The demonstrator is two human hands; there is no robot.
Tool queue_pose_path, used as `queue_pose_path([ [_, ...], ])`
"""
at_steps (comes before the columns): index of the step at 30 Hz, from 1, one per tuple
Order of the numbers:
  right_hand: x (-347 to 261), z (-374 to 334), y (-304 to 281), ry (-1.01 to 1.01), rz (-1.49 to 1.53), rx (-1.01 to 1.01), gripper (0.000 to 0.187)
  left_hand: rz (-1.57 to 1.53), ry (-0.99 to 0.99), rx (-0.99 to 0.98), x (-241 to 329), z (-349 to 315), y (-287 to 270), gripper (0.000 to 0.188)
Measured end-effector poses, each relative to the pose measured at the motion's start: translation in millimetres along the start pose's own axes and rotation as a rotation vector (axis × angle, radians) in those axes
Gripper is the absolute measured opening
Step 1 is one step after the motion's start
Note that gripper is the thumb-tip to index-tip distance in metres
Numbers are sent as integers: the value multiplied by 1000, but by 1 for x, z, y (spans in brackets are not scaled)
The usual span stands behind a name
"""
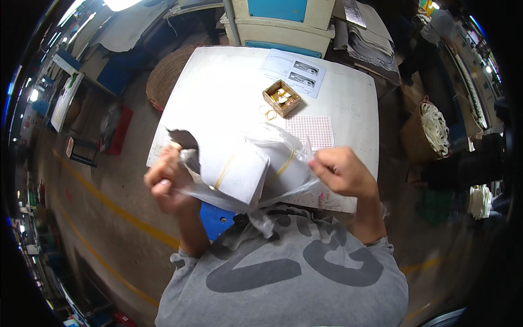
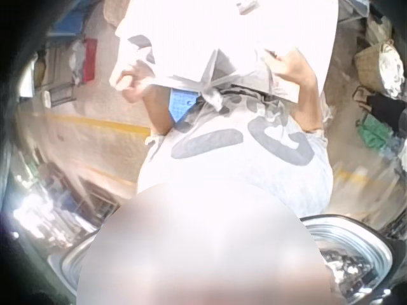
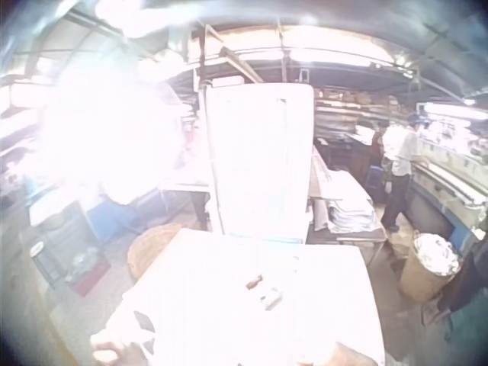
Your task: The person places folded gray fabric items into a clear plastic bag, seals the bag, and secures it with a rubber band. The person then places the packaged bundle into a red basket.
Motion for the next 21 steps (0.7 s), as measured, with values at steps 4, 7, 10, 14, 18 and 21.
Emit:
queue_pose_path([
  [4, -10, -5, -1, 47, -12, 86, 32, -155, -154, 19, -4, -29, -12, 27],
  [7, -32, 14, -4, -31, 104, 325, 25, -99, -180, -26, -1, -32, -12, 26],
  [10, -52, 60, 27, -155, 179, 280, 42, -57, -179, -27, 4, -22, -3, 26],
  [14, -70, 102, 99, -110, -395, 156, 91, 227, -410, -115, 22, -17, 6, 21],
  [18, -61, 91, 106, -133, -234, 50, 95, 640, -615, -136, 34, -26, -6, 15],
  [21, -61, 77, 103, -182, -260, 78, 92, 824, -632, -319, 34, -22, -29, 19],
])
Point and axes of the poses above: each hand's wrist, its own z-axis towards the middle knuckle, its own y-axis out of the palm, x = y × z, the point moved 2 cm from there along z, towards the middle knuckle, and after that the axes turned 3 degrees about -x, right-handed, at the moved point
